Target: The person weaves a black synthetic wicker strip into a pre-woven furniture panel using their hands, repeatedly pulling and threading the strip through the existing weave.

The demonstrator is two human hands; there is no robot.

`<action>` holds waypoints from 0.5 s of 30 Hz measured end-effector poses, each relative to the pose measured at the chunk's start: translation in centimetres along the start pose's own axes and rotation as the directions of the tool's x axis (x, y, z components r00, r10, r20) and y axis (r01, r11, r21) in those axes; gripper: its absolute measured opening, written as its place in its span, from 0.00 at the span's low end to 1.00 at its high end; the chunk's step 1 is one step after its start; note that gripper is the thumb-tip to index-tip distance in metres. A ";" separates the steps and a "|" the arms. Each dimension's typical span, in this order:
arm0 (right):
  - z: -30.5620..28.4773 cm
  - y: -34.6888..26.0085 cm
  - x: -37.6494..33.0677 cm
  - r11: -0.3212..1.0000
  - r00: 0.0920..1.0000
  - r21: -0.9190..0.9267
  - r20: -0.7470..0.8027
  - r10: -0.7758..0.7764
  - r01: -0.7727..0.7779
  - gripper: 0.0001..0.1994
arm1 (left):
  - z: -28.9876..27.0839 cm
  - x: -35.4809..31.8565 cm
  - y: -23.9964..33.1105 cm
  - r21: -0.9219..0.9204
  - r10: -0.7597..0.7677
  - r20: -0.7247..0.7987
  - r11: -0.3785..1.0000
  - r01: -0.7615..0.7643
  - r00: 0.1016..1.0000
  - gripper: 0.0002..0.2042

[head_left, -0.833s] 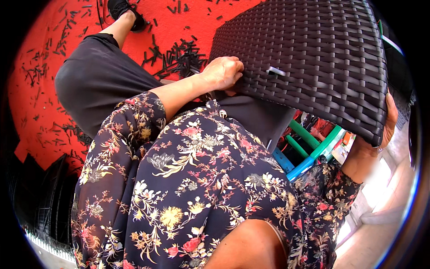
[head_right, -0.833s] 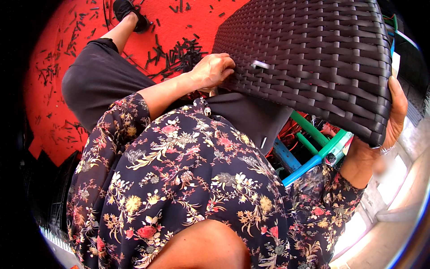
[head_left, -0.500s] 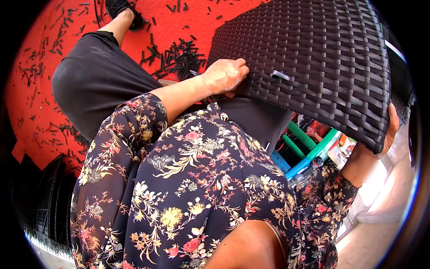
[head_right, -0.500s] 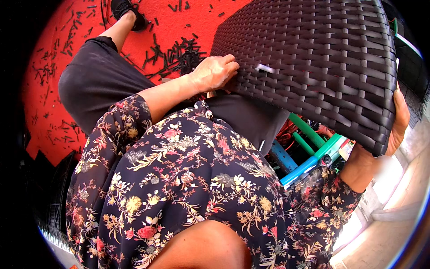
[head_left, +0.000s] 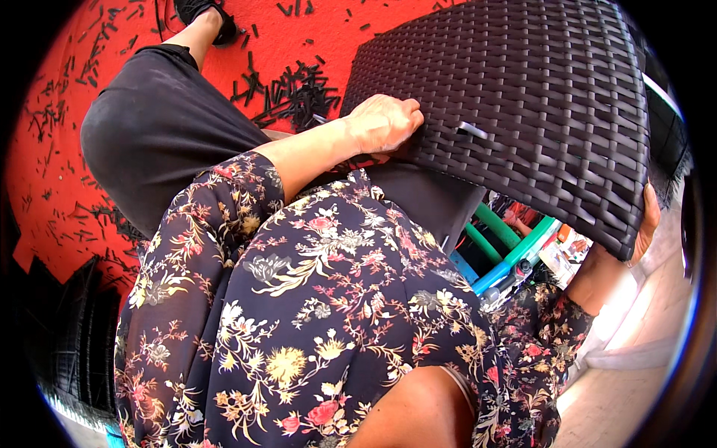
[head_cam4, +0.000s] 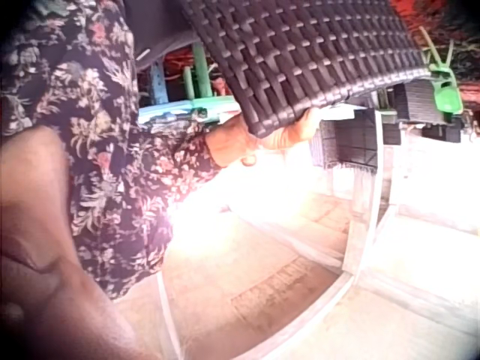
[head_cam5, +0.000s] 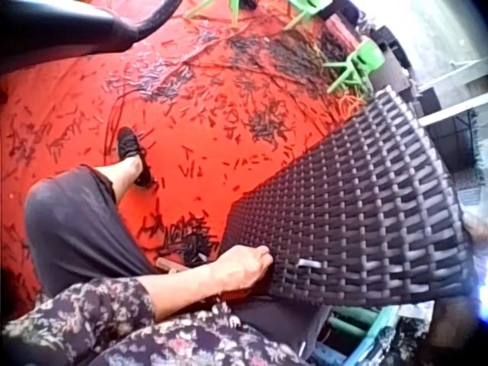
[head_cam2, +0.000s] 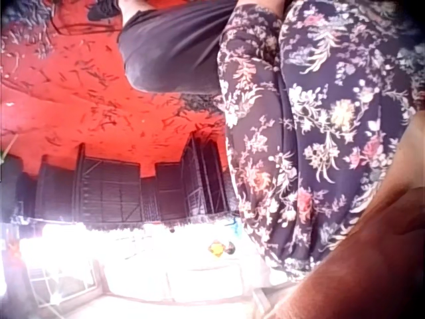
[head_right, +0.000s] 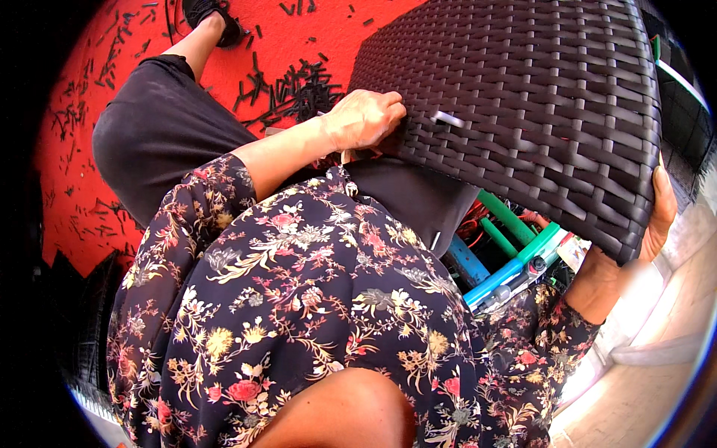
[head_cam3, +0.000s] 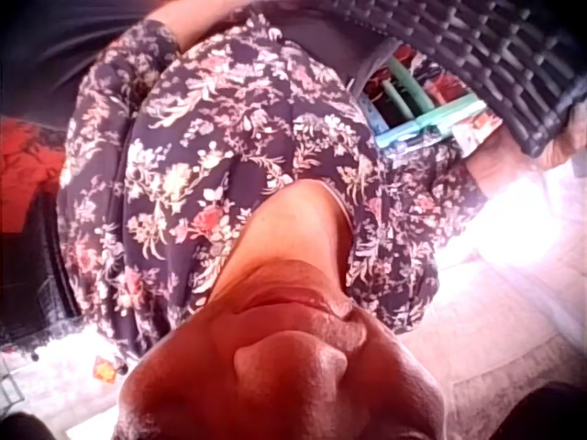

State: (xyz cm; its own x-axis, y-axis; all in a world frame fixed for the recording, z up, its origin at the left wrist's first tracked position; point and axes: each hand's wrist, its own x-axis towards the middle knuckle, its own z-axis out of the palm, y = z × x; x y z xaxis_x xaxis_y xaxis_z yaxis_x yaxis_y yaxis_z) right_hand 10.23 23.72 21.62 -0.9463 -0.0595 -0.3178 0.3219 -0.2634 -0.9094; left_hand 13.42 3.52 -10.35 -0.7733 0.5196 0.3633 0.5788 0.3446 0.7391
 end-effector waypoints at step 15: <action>-1.9 -0.4 -0.5 0.996 0.995 -0.006 0.048 -0.088 0.088 0.17 | 1.1 -1.5 0.6 0.096 -0.086 -0.038 0.991 0.090 0.996 0.06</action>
State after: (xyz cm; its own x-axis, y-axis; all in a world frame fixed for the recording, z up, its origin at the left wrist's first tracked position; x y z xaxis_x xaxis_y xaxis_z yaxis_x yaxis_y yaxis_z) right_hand 10.58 25.71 21.66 -0.9712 -0.0820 -0.2236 0.2375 -0.2619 -0.9354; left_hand 15.20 3.80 -11.03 -0.8297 0.4578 0.3195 0.5294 0.4635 0.7106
